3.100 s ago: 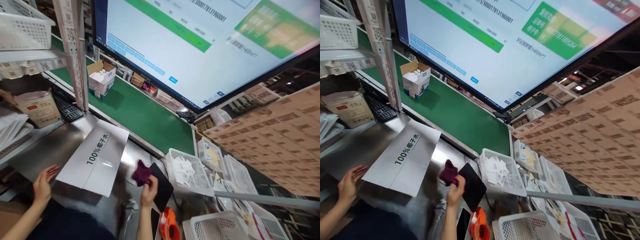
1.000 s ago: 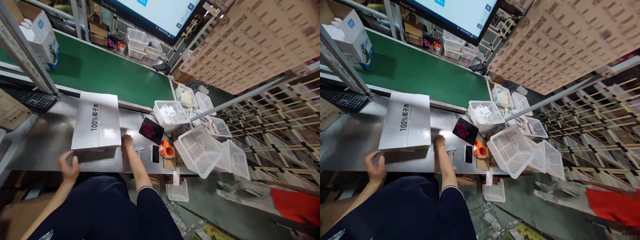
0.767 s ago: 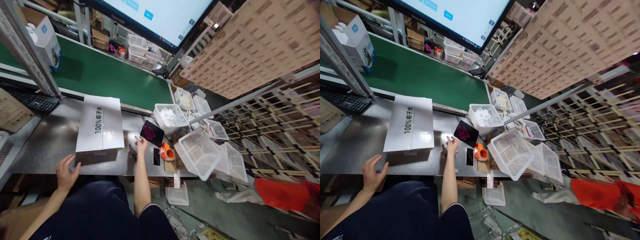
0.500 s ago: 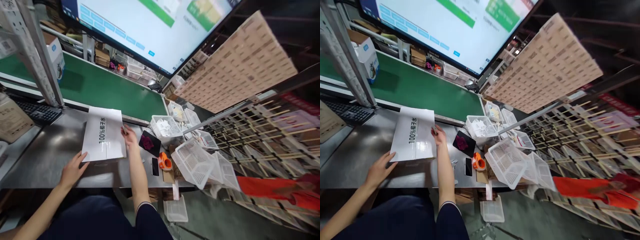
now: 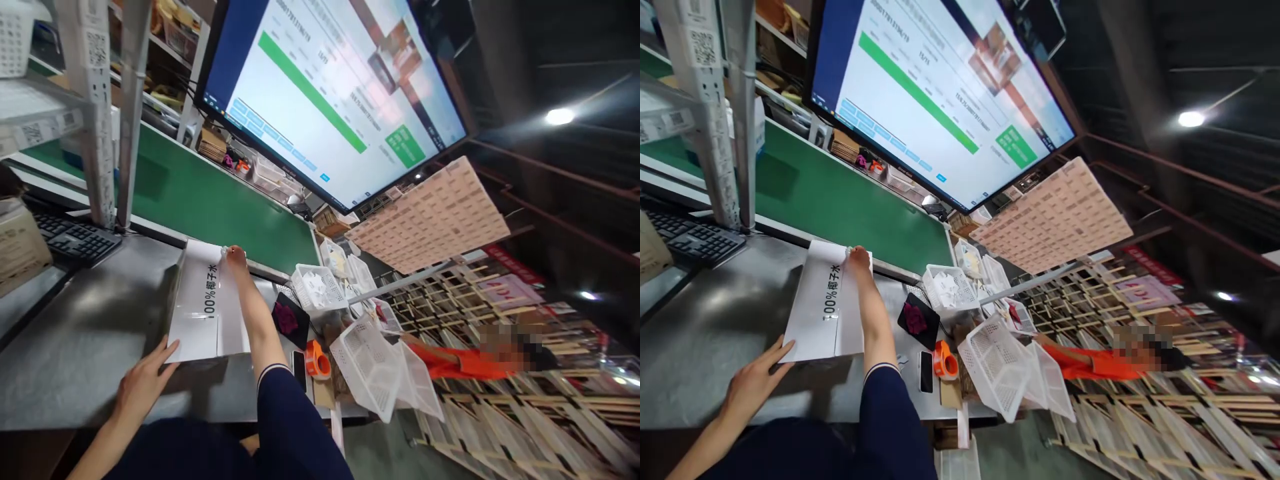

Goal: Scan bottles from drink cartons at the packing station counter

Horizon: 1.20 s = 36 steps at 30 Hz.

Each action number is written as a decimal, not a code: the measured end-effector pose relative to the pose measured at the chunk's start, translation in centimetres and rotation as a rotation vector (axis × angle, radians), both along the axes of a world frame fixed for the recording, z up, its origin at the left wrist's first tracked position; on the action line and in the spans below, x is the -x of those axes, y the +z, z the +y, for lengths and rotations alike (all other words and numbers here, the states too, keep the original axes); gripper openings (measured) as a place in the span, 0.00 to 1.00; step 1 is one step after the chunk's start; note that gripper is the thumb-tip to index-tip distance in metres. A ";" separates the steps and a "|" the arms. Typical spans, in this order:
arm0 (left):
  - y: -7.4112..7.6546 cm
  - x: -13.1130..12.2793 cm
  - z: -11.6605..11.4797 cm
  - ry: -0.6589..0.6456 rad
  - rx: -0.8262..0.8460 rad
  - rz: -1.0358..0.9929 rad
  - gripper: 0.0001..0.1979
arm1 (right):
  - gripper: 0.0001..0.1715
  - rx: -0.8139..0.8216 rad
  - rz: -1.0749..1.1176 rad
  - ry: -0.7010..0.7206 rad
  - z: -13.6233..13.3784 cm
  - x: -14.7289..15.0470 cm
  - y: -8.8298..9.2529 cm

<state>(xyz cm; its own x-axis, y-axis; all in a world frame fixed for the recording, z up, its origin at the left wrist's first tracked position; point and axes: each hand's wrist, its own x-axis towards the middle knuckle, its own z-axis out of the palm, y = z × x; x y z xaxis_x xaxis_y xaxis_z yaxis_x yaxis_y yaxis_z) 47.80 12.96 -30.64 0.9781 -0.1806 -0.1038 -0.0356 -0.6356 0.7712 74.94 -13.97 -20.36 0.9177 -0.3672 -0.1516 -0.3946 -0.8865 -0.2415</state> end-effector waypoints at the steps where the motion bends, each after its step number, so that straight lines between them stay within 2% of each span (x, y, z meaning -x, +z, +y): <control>1: -0.1 0.0 0.0 0.003 0.019 0.012 0.20 | 0.18 0.029 0.015 0.008 0.3 -0.4 0.0; 4: -0.3 -0.1 0.0 -0.004 0.057 0.051 0.20 | 0.20 0.069 0.048 0.016 0.8 -1.1 -0.2; 12: -0.4 -0.3 0.3 -0.029 0.009 0.048 0.19 | 0.18 0.101 0.089 0.051 1.3 -0.9 -0.5; 18: 0.0 -0.6 0.5 -0.055 -0.028 0.041 0.19 | 0.18 0.099 0.108 0.071 2.0 1.3 -0.2; 24: 1.1 -0.7 0.6 -0.039 -0.029 0.014 0.20 | 0.20 0.069 0.109 0.089 2.7 7.6 -0.7; 31: 0.7 -0.7 0.8 -0.011 -0.019 -0.091 0.19 | 0.19 0.033 0.144 0.096 4.5 17.7 -0.5; 36: 1.8 -0.7 0.9 -0.052 -0.107 -0.081 0.20 | 0.18 0.028 0.207 0.091 6.3 25.1 0.3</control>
